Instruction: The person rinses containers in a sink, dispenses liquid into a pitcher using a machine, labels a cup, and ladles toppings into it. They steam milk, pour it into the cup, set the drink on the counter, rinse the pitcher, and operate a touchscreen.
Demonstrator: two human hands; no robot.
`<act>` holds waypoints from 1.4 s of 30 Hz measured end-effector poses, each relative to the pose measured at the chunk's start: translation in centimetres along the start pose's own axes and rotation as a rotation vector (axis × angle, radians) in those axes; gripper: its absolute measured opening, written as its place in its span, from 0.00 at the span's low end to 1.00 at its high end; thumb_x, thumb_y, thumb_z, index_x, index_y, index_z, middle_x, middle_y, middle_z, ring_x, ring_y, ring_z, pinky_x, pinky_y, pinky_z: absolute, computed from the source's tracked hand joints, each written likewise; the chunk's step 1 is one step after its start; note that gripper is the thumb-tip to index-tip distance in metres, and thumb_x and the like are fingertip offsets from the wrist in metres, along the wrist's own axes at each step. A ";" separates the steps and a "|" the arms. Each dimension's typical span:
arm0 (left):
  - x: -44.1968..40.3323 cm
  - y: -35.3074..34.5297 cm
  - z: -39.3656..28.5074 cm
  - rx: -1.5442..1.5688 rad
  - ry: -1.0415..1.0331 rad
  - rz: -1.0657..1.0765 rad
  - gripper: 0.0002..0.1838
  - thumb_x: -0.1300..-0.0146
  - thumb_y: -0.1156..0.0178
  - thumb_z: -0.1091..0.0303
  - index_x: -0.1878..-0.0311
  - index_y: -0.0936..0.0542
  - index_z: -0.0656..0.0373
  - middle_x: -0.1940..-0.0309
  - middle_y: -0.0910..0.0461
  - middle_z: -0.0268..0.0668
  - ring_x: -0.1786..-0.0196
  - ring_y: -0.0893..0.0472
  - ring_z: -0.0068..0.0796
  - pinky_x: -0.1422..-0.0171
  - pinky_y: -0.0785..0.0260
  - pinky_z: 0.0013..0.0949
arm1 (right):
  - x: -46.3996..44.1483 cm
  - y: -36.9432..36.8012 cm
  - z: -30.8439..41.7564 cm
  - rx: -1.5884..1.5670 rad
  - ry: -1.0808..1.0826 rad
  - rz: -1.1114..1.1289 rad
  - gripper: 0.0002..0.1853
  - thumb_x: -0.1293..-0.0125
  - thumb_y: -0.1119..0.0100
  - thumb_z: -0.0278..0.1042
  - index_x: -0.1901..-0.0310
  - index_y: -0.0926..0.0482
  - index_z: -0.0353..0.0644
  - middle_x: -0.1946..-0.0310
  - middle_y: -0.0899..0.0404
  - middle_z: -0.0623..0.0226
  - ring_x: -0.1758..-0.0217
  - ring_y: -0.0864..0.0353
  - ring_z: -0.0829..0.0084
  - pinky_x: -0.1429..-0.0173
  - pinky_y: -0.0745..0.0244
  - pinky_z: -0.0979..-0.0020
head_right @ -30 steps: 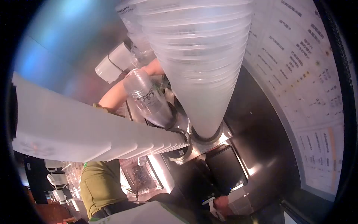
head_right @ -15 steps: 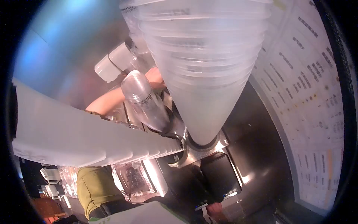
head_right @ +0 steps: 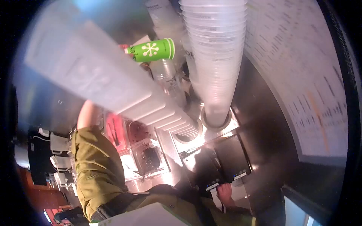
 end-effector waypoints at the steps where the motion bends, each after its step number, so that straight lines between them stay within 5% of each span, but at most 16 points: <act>1: 1.8 1.1 0.7 0.043 0.038 -0.047 0.26 0.47 0.42 0.60 0.46 0.37 0.57 0.56 0.28 0.36 0.59 0.26 0.27 0.58 0.30 0.29 | -0.1 0.0 0.2 0.005 0.014 0.001 0.09 0.58 0.43 0.25 0.73 0.31 0.40 0.75 0.35 0.60 0.71 0.34 0.59 0.68 0.40 0.62; 7: 11.4 4.3 3.3 0.232 0.120 -0.388 0.26 0.46 0.43 0.63 0.46 0.39 0.59 0.59 0.30 0.37 0.61 0.27 0.26 0.58 0.30 0.32 | -1.3 1.8 1.0 -0.007 0.041 0.087 0.09 0.57 0.43 0.26 0.72 0.31 0.40 0.74 0.34 0.60 0.69 0.33 0.59 0.66 0.38 0.61; 9: 15.3 5.3 4.6 0.448 0.048 -0.603 0.24 0.47 0.41 0.66 0.48 0.39 0.59 0.62 0.30 0.35 0.63 0.29 0.21 0.68 0.36 0.19 | -1.2 2.3 1.0 -0.014 0.023 0.142 0.11 0.57 0.42 0.27 0.69 0.29 0.40 0.74 0.34 0.60 0.68 0.32 0.59 0.65 0.35 0.62; 11: 21.2 4.9 3.0 0.597 -0.055 -0.737 0.23 0.46 0.42 0.65 0.49 0.39 0.59 0.61 0.31 0.34 0.63 0.31 0.19 0.68 0.38 0.19 | -2.7 4.6 2.6 -0.045 0.025 0.123 0.10 0.56 0.40 0.27 0.69 0.28 0.40 0.75 0.32 0.60 0.70 0.30 0.60 0.67 0.34 0.63; 15: 33.3 4.1 0.2 0.250 -0.343 -0.923 0.28 0.48 0.41 0.65 0.46 0.39 0.61 0.54 0.35 0.38 0.54 0.32 0.27 0.50 0.38 0.29 | -6.2 9.4 5.5 0.043 0.186 -0.221 0.07 0.54 0.38 0.23 0.72 0.26 0.39 0.79 0.29 0.62 0.75 0.28 0.63 0.72 0.33 0.67; 17: 37.8 1.9 -0.7 0.363 -0.317 -0.847 0.31 0.50 0.40 0.63 0.44 0.39 0.62 0.52 0.36 0.40 0.49 0.33 0.32 0.43 0.41 0.34 | -10.9 12.3 9.7 -0.122 0.181 -0.422 0.06 0.52 0.40 0.20 0.71 0.26 0.36 0.73 0.27 0.60 0.72 0.27 0.66 0.69 0.31 0.73; 18: 39.5 0.5 -1.0 0.494 -0.253 -0.811 0.31 0.50 0.40 0.61 0.44 0.39 0.62 0.52 0.36 0.41 0.49 0.33 0.32 0.43 0.41 0.34 | -13.0 13.2 12.6 -0.143 0.353 -0.466 0.11 0.51 0.40 0.22 0.63 0.26 0.34 0.67 0.27 0.60 0.72 0.27 0.68 0.67 0.29 0.74; 19: 40.9 -1.1 -0.9 0.628 -0.189 -0.780 0.32 0.51 0.40 0.60 0.44 0.39 0.62 0.51 0.36 0.41 0.48 0.33 0.33 0.43 0.41 0.35 | -15.0 12.3 14.4 -0.219 0.230 -0.372 0.20 0.49 0.42 0.23 0.53 0.29 0.33 0.60 0.29 0.59 0.69 0.27 0.71 0.63 0.29 0.75; 21: 43.5 -3.0 0.8 0.697 -0.133 -0.723 0.33 0.51 0.43 0.58 0.44 0.39 0.64 0.51 0.35 0.43 0.49 0.32 0.33 0.43 0.40 0.34 | -18.9 13.2 19.5 -0.693 0.054 -0.226 0.23 0.50 0.41 0.21 0.49 0.30 0.36 0.50 0.36 0.56 0.64 0.26 0.71 0.63 0.29 0.75; 23: 45.6 -3.8 1.9 0.698 -0.057 -0.663 0.32 0.50 0.45 0.59 0.43 0.39 0.64 0.51 0.34 0.43 0.49 0.32 0.32 0.43 0.40 0.33 | -20.6 12.0 23.1 -0.728 0.325 -0.215 0.15 0.48 0.44 0.19 0.56 0.28 0.34 0.61 0.29 0.60 0.68 0.28 0.74 0.66 0.32 0.77; 27: 48.9 -0.7 3.7 0.714 -0.017 -0.734 0.30 0.51 0.45 0.60 0.45 0.36 0.66 0.52 0.32 0.41 0.48 0.32 0.31 0.42 0.42 0.32 | -21.9 8.0 26.3 -0.836 0.253 -0.006 0.05 0.44 0.48 0.22 0.65 0.28 0.35 0.71 0.30 0.63 0.72 0.31 0.74 0.69 0.36 0.76; 29: 51.5 3.1 4.9 0.424 -0.064 -0.924 0.29 0.50 0.44 0.54 0.48 0.33 0.65 0.54 0.31 0.38 0.49 0.32 0.29 0.45 0.40 0.33 | -23.4 7.4 27.5 -0.747 0.330 -0.286 0.03 0.42 0.50 0.21 0.66 0.31 0.35 0.79 0.35 0.69 0.77 0.37 0.79 0.73 0.40 0.78; 31: 56.5 9.1 6.5 0.511 0.042 -1.201 0.29 0.48 0.47 0.49 0.50 0.35 0.60 0.55 0.31 0.40 0.51 0.31 0.34 0.50 0.36 0.39 | -26.9 7.0 24.5 -0.840 -0.050 -0.369 0.04 0.37 0.55 0.26 0.64 0.32 0.36 0.82 0.37 0.74 0.82 0.41 0.82 0.76 0.44 0.79; 34: 63.6 14.2 8.7 0.484 0.097 -1.398 0.29 0.49 0.46 0.53 0.46 0.38 0.56 0.49 0.36 0.43 0.50 0.31 0.39 0.50 0.34 0.41 | -31.5 3.1 23.9 -0.905 -0.158 -0.304 0.07 0.34 0.59 0.30 0.62 0.32 0.36 0.84 0.35 0.75 0.83 0.37 0.82 0.77 0.41 0.81; 37: 64.6 13.4 11.4 0.712 0.110 -1.372 0.26 0.44 0.50 0.57 0.43 0.39 0.56 0.47 0.35 0.39 0.46 0.33 0.35 0.45 0.37 0.40 | -36.5 -3.0 22.2 -1.077 -0.367 -0.239 0.08 0.35 0.58 0.30 0.61 0.32 0.34 0.80 0.29 0.68 0.80 0.29 0.78 0.74 0.33 0.78; 42: 60.9 9.0 15.0 1.061 0.024 -1.235 0.23 0.44 0.50 0.60 0.45 0.37 0.56 0.50 0.32 0.37 0.51 0.30 0.31 0.47 0.36 0.38 | -48.3 -4.1 16.5 -1.799 -0.322 -0.716 0.05 0.38 0.58 0.24 0.65 0.33 0.30 0.74 0.29 0.61 0.70 0.25 0.70 0.61 0.23 0.70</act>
Point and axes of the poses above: each hand's wrist, its own x-axis away from the middle knuckle, its own y-axis out of the back of the hand, z = x × y, the point moved 7 cm from there along -x, towards the middle knuckle
